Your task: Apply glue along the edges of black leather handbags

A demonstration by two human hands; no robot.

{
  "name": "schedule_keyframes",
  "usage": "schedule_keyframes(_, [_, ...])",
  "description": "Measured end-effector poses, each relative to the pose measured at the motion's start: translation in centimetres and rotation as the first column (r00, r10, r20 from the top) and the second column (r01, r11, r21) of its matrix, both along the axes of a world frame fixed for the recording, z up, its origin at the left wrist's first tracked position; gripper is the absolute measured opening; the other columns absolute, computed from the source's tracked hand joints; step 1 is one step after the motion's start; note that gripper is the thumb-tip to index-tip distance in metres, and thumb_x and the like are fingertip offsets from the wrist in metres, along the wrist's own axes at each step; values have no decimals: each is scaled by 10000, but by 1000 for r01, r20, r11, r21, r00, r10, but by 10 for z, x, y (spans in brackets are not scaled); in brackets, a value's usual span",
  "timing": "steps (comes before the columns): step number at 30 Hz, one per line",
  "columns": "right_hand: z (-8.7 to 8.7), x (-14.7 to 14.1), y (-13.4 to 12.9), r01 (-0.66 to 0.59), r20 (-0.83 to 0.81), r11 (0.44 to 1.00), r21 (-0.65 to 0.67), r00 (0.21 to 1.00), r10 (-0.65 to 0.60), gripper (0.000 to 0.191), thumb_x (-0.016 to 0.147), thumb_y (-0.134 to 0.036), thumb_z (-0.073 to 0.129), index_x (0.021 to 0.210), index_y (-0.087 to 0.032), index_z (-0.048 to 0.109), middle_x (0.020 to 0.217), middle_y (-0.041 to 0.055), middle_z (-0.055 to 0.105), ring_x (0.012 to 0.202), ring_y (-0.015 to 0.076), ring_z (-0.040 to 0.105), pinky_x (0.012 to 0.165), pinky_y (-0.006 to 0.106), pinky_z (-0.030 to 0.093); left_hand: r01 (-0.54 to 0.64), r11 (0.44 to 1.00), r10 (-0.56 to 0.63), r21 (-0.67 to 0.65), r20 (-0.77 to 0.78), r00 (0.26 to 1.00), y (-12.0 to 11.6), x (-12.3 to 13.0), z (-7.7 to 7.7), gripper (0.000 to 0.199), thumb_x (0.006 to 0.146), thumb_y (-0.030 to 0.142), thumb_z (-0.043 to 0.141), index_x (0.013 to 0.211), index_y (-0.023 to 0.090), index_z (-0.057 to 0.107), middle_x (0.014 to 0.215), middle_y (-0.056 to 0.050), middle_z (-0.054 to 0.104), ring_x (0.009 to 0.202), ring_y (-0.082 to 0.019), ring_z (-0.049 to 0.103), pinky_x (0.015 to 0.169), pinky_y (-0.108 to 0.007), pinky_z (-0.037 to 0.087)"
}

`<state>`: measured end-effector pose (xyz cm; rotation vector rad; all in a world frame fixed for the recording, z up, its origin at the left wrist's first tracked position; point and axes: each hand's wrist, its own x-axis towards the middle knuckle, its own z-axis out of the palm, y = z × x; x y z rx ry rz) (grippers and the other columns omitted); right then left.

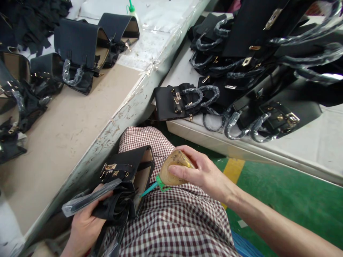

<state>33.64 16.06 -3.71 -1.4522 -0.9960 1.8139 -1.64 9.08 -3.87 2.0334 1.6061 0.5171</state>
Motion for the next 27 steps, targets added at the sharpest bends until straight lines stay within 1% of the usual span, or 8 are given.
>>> schedule_keyframes(4, [5,-1,-7,-19,-102,998,-65,995,13,379,797,-433,773,1122,-263,678,962,44,719,855,262,672,729,365,563,-24,998,27,-49,52,998,-1,1,-2,194,870,261,643,1014,214,764,1156,-60,749,1058,-249,720,955,-323,575])
schedule_keyframes(7, [11,-4,-11,-26,-161,995,-92,987,11,373,784,-443,782,1097,-269,676,961,45,722,873,268,680,751,375,574,-130,981,139,-144,54,989,-4,-2,-6,246,844,305,681,1056,216,767,1168,-66,748,1091,-273,701,993,-374,552])
schedule_keyframes(12, [15,-18,-15,66,-229,993,-100,969,-88,389,740,-482,804,1040,-267,679,899,50,723,827,277,699,720,377,586,-361,866,420,-347,111,901,3,-9,0,306,758,383,755,988,185,792,1017,-89,786,1026,-317,709,964,-437,549])
schedule_keyframes(15, [13,-30,-16,145,-292,987,-69,943,-159,435,730,-458,815,1093,-278,655,923,61,724,843,292,700,734,399,591,-434,808,526,-399,158,836,10,-15,9,325,721,358,786,979,161,787,1019,-92,786,993,-302,712,937,-399,549])
schedule_keyframes(17, [12,-38,-14,187,-343,979,-77,917,-203,455,741,-434,816,1132,-292,633,948,59,719,852,287,693,728,390,593,-445,794,561,-413,220,798,14,-20,14,336,701,344,810,975,152,780,1010,-87,785,976,-284,713,932,-369,542])
schedule_keyframes(21, [14,-53,-9,227,-409,966,-121,875,-257,455,750,-468,804,1139,-316,622,883,23,676,757,230,656,593,293,560,-466,753,645,-465,377,665,16,-28,21,466,675,434,848,1014,128,750,989,-107,783,987,-305,717,920,-380,554])
schedule_keyframes(24, [19,-63,-5,220,-385,974,-52,896,-223,411,762,-500,788,1095,-320,629,759,-10,609,606,157,559,446,198,437,-479,723,690,-498,472,549,13,-29,23,571,629,478,881,1069,149,727,1049,-114,775,1019,-320,719,923,-404,568])
schedule_keyframes(27, [25,-73,-1,194,-374,981,30,912,-169,360,802,-496,760,1082,-315,626,783,-6,624,568,128,513,390,167,341,-480,671,740,-565,557,379,7,-27,23,528,631,474,887,1040,182,723,1034,-92,782,1001,-308,732,908,-411,583])
